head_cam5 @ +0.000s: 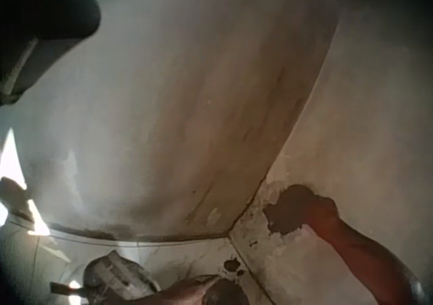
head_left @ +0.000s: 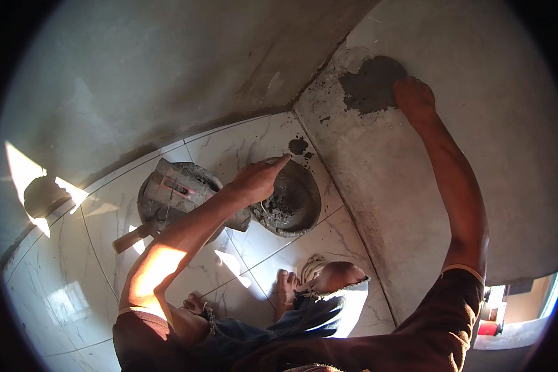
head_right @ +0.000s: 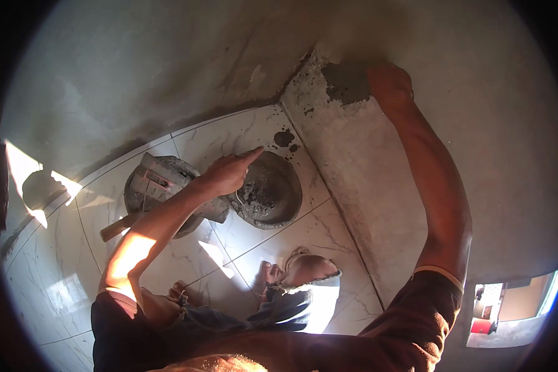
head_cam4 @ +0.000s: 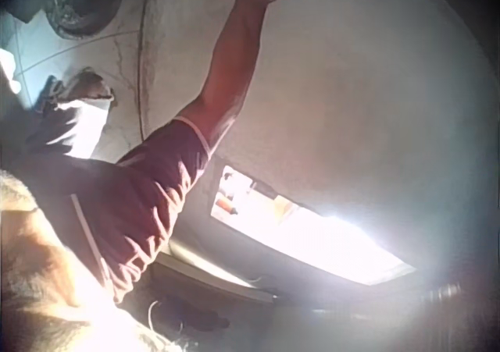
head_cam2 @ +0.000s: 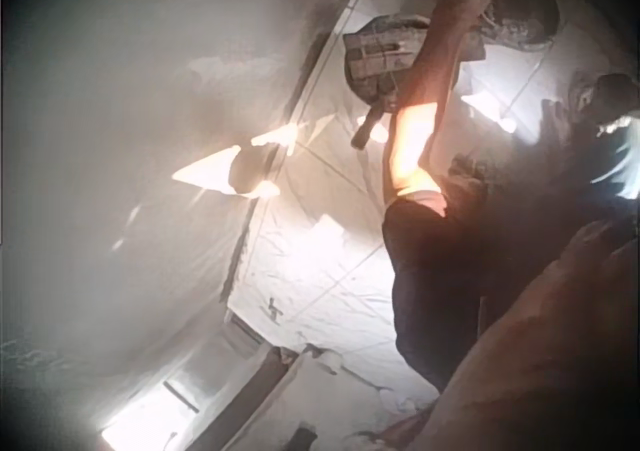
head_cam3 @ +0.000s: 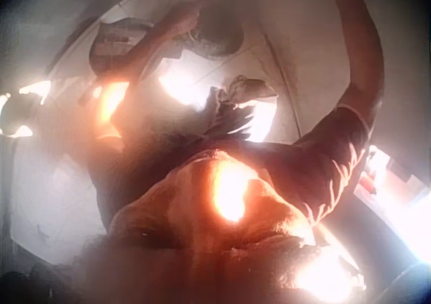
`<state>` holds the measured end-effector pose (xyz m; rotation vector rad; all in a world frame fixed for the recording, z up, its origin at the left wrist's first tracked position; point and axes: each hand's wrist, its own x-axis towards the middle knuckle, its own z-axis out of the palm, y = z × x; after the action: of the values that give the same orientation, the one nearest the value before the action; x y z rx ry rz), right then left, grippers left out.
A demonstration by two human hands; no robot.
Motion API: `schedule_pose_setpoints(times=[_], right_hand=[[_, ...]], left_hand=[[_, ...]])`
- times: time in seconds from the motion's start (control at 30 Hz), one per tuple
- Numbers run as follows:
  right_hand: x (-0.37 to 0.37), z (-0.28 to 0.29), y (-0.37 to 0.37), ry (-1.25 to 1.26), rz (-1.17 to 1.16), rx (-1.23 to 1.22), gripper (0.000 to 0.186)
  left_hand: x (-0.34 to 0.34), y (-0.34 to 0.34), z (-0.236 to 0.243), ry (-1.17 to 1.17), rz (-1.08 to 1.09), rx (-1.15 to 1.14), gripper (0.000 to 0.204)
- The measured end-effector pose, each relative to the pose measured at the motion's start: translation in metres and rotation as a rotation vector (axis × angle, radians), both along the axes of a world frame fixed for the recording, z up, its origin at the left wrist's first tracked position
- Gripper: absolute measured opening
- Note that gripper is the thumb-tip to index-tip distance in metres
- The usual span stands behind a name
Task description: The person applies plaster to the corner of a room using a trowel, taking the material from a bucket and smoothing it against the wall.
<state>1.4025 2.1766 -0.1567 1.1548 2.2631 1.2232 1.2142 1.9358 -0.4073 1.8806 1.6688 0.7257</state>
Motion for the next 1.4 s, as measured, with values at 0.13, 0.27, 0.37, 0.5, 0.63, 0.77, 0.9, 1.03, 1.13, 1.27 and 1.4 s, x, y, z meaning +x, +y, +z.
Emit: schedule_pose_setpoints(times=[0.13, 0.27, 0.37, 0.5, 0.63, 0.77, 0.9, 1.03, 1.13, 1.27, 1.4], right_hand=[[0.017, -0.005, 0.005, 0.024, 0.051, 0.015, 0.023], [0.04, 0.004, -0.013, 0.16, 0.084, 0.103, 0.018], [0.049, 0.013, -0.029, 0.279, 0.023, 0.091, 0.023], [0.088, -0.024, -0.034, 0.635, 0.285, -0.083, 0.036], [0.118, -0.106, -0.079, 1.101, 0.102, -0.484, 0.033], [0.175, -0.19, -0.139, 1.405, -0.308, -0.886, 0.034], [0.175, -0.205, -0.196, 1.236, -0.288, -0.909, 0.034], [0.173, -0.207, -0.204, 0.956, 0.06, -0.766, 0.036], [0.157, -0.199, -0.192, 0.785, 0.134, -0.714, 0.039], [0.131, -0.203, -0.179, 0.43, 0.136, -0.651, 0.039], [0.096, -0.225, -0.164, 0.303, 0.279, -0.539, 0.04]], left_hand=[[0.002, 0.0, -0.003, 0.037, 0.005, -0.025, 0.069], [0.008, 0.004, 0.006, 0.003, -0.016, -0.05, 0.071], [0.005, 0.0, 0.018, 0.024, 0.009, -0.111, 0.073], [0.001, -0.004, 0.019, 0.03, 0.006, -0.104, 0.073], [0.001, -0.001, 0.007, -0.003, 0.014, -0.051, 0.072], [0.003, 0.002, 0.002, 0.017, 0.037, 0.026, 0.072], [-0.006, 0.001, 0.0, -0.016, 0.016, -0.058, 0.07], [-0.006, -0.002, 0.013, -0.025, 0.035, -0.154, 0.067], [-0.005, 0.001, 0.012, -0.014, 0.041, -0.145, 0.063], [-0.003, 0.002, 0.004, 0.031, 0.047, -0.099, 0.068], [-0.007, 0.002, 0.004, 0.039, 0.06, -0.148, 0.069]])
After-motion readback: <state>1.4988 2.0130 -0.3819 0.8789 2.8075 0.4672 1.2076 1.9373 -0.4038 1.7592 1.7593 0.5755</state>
